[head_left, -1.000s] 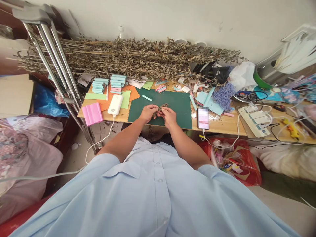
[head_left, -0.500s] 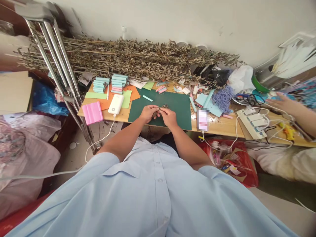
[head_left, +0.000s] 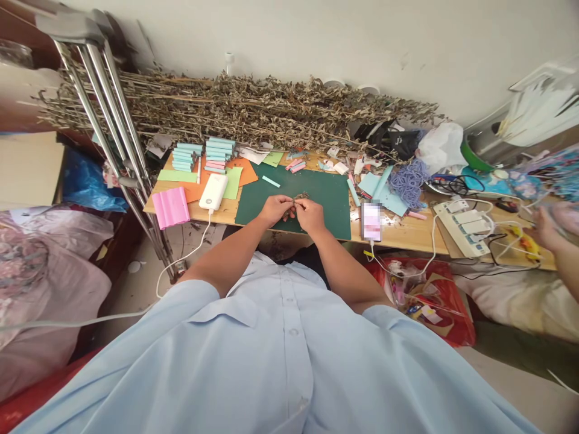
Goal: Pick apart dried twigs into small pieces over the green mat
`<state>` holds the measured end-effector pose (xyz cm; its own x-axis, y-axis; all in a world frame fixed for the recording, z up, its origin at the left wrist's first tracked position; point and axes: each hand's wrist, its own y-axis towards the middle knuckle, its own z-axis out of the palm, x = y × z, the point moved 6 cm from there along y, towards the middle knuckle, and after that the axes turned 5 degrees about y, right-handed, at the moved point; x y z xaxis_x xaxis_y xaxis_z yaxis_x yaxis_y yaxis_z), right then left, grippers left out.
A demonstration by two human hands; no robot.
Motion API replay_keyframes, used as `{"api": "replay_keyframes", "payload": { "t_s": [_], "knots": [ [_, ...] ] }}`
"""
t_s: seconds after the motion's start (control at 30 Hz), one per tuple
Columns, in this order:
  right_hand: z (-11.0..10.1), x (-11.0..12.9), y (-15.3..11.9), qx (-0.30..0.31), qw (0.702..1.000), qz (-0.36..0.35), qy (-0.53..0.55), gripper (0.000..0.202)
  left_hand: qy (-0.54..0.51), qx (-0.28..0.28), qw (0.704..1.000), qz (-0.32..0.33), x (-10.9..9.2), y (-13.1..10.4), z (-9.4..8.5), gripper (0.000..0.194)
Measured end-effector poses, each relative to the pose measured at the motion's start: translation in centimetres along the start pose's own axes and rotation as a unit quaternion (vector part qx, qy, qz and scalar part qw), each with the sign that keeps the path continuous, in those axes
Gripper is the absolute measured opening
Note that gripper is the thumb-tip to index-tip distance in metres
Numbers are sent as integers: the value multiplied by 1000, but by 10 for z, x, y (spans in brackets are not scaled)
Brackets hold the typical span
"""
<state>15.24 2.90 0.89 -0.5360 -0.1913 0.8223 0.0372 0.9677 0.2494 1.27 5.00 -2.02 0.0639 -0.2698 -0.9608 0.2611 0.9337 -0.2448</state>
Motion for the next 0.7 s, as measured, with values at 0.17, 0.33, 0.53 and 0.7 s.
{"api": "replay_keyframes", "payload": {
  "t_s": [0.17, 0.33, 0.53, 0.7],
  "knots": [
    [8, -17, 0, -22, 976, 126, 178, 16, -23, 0, 1000, -9, -1, 1, -2, 13],
    [22, -30, -6, -55, 895, 236, 374, 18, -64, 7, 998, -3, -1, 1, -3, 15],
    [21, -31, -7, -88, 927, 202, 303, 23, -12, -9, 1000, 7, -1, -1, 2, 12],
    [11, -15, -7, -79, 982, 107, 131, 27, 5, -16, 999, 31, -3, -4, 3, 14]
  ]
}}
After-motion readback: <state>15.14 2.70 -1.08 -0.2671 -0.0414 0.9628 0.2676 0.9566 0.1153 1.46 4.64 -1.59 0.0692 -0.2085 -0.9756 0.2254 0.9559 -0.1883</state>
